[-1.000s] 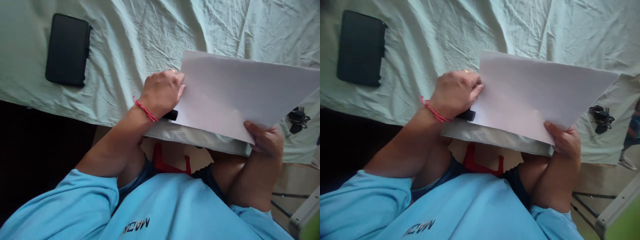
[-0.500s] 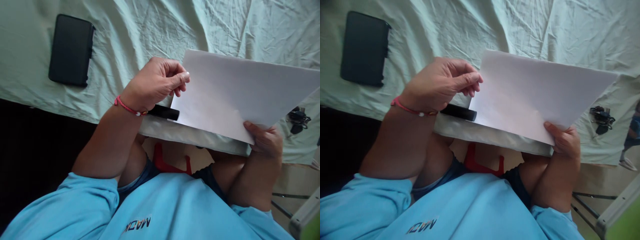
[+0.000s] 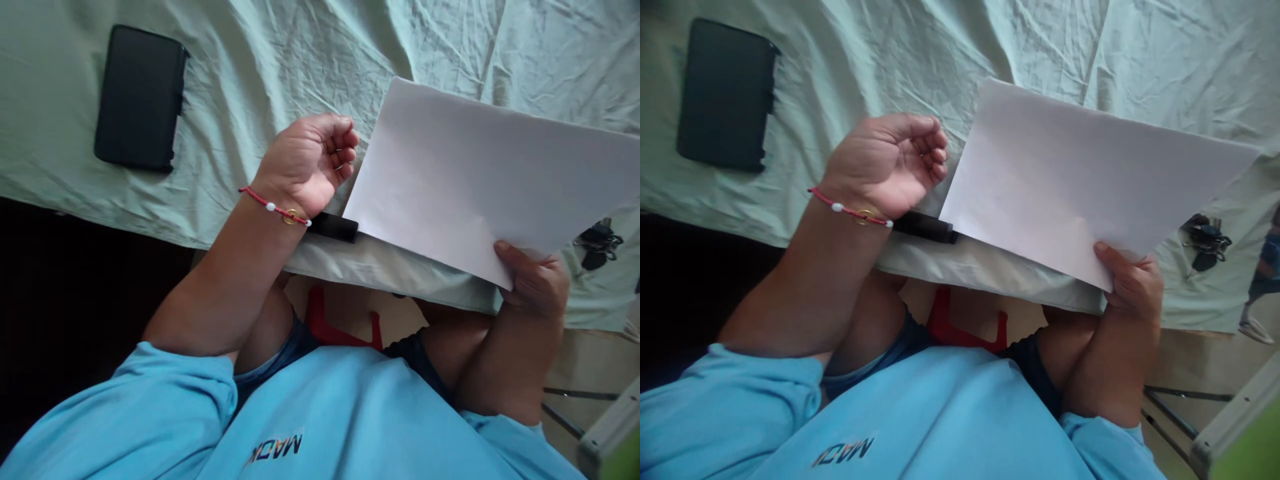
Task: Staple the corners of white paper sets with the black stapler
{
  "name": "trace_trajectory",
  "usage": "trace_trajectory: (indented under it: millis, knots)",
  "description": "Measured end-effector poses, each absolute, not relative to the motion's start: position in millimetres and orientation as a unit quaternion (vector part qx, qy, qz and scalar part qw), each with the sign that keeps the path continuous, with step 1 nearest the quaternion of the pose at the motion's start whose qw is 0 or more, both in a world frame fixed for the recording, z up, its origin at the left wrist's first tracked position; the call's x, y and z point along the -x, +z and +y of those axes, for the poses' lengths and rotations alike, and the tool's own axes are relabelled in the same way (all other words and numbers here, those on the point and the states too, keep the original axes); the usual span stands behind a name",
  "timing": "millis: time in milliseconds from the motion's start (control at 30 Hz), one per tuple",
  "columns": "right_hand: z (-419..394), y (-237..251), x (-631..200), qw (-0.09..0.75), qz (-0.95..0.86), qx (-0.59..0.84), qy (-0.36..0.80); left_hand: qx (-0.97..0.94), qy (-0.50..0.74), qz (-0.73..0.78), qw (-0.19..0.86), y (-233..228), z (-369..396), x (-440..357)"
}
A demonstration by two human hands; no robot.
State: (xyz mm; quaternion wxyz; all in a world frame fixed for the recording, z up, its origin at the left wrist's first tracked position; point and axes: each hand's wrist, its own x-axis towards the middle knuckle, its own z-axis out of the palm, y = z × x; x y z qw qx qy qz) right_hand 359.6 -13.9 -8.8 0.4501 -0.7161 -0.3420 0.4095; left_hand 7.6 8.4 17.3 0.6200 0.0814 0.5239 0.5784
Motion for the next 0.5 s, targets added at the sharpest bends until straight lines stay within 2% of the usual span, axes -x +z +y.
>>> trace_trajectory:
  millis: [167,500]
  knots:
    - [-13,-15,-361,0.499,-0.344,0.692,0.392,-0.021,0.612,0.512,0.603,16,9,-11]
    - [-8,-12,-343,0.577,-0.329,0.638,0.39,-0.05,0.614,0.519,0.592,15,9,-16]
